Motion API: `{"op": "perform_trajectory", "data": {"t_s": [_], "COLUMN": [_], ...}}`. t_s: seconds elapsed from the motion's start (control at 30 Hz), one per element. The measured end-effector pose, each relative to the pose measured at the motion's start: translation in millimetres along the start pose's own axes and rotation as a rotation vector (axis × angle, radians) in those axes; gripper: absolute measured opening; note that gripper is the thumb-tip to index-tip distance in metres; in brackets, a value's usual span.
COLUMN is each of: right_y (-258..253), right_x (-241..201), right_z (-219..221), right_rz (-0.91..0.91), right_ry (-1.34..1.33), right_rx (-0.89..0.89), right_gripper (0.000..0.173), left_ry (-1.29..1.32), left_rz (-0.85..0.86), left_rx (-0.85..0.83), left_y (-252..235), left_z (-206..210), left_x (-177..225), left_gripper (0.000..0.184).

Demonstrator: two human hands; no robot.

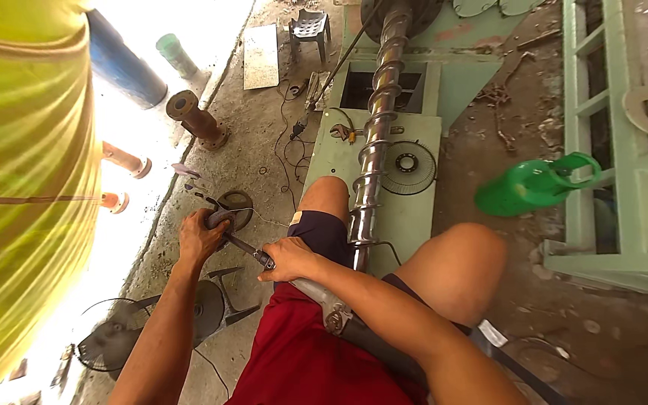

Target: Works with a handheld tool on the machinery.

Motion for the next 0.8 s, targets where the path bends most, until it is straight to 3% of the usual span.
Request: {"op": "perform_trajectory", "data": {"t_s": [0.33, 0.63, 0.8], "right_y": [-0.2, -0.1, 1.7], "right_x": [-3.0, -1.6, -1.1], "right_z": [-0.1, 0.7, -0.2], "right_rz": [-0.01, -0.004, -0.004], "right_ry": [-0.007, -0.004, -0.01], "right_rx": [0.0, -0.012, -0.013], "right_gripper": [0.064, 0.064, 0.065], "left_ry": [-0.322, -0.306, -0.118], "left_rz": [-0.047, -0.086, 0.026], "left_rx": [-0.184, -0.17, -0.072], "left_y": [-19.1, -16.9, -15.5], "left_z": [16.8, 18.8, 7.9], "left_x": [19.5, 24.6, 12.8], "left_gripper": [0.039, 0.033, 0.06]}}
Point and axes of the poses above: each hand's wrist, its own y-axis away from the middle knuckle, its own z-axis out of the palm, x = y × z, the point moved 8 cm from there along -y, towards the middle knuckle, and after that the axes turned 1 degree about -y, right-handed, at the moved point
